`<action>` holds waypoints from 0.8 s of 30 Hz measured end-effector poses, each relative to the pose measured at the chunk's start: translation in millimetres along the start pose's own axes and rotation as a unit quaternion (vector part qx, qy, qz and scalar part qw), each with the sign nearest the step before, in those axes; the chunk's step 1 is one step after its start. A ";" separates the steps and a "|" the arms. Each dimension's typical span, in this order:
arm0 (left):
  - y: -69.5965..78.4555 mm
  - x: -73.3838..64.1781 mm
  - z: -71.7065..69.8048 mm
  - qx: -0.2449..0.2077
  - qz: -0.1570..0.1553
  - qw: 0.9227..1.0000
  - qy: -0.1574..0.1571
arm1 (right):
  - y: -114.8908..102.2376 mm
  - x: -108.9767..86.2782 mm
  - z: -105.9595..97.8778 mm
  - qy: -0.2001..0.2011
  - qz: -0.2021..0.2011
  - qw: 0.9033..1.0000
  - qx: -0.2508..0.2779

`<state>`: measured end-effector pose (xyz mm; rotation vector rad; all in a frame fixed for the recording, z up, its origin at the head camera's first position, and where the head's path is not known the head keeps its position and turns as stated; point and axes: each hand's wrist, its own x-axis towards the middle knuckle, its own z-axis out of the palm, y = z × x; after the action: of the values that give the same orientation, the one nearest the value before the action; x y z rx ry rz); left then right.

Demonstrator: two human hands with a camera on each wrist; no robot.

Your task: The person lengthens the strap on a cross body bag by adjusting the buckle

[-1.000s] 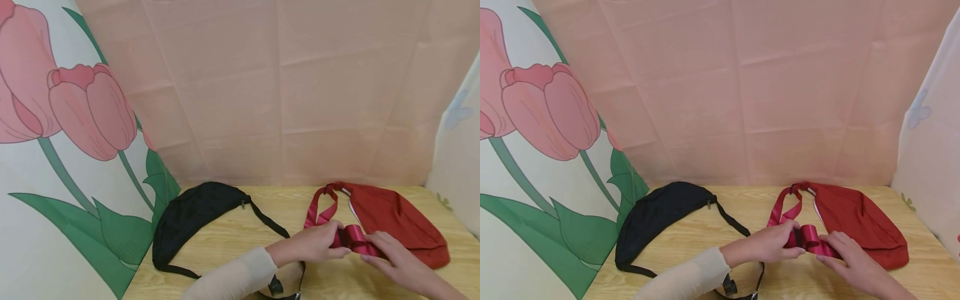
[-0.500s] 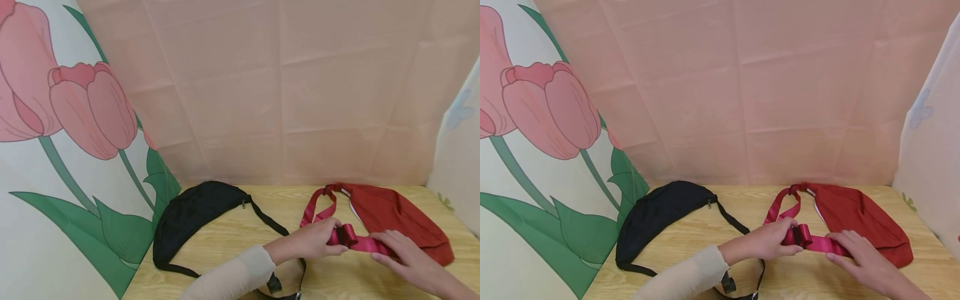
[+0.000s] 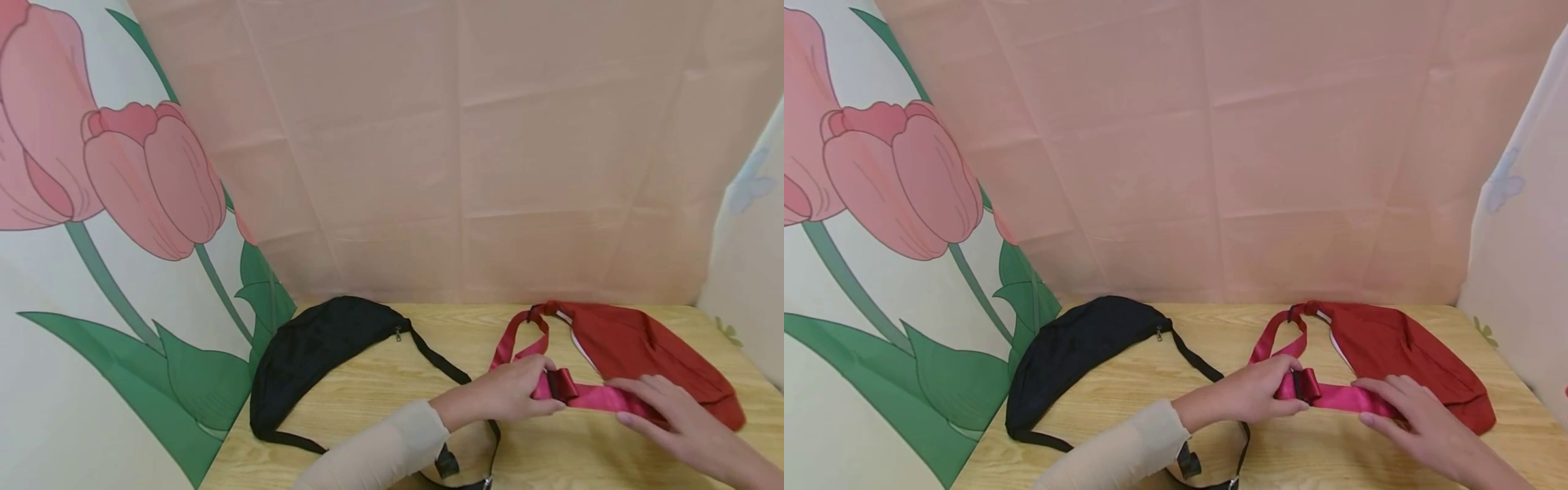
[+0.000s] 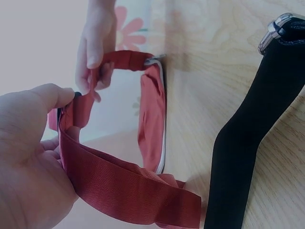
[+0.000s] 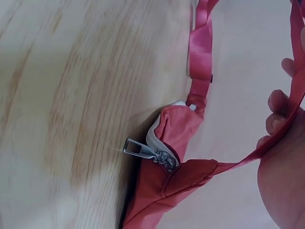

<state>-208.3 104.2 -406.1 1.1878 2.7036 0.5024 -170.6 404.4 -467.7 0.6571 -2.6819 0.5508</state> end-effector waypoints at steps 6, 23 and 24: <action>-1.9 -0.8 -1.6 -0.017 -0.003 1.000 -0.005 | 6.6 -1.4 -2.1 -0.004 0.007 1.000 -0.002; -0.7 -1.9 -2.4 -0.023 -0.006 1.000 0.006 | 19.9 -4.7 -4.7 -0.003 0.011 1.000 -0.011; -0.8 -1.8 -2.2 -0.022 -0.004 1.000 0.006 | 20.6 -4.9 -4.9 -0.005 0.012 1.000 -0.011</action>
<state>-208.2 101.8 -404.3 1.1652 2.6930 0.5659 -175.6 425.2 -471.3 0.6231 -2.7042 0.5250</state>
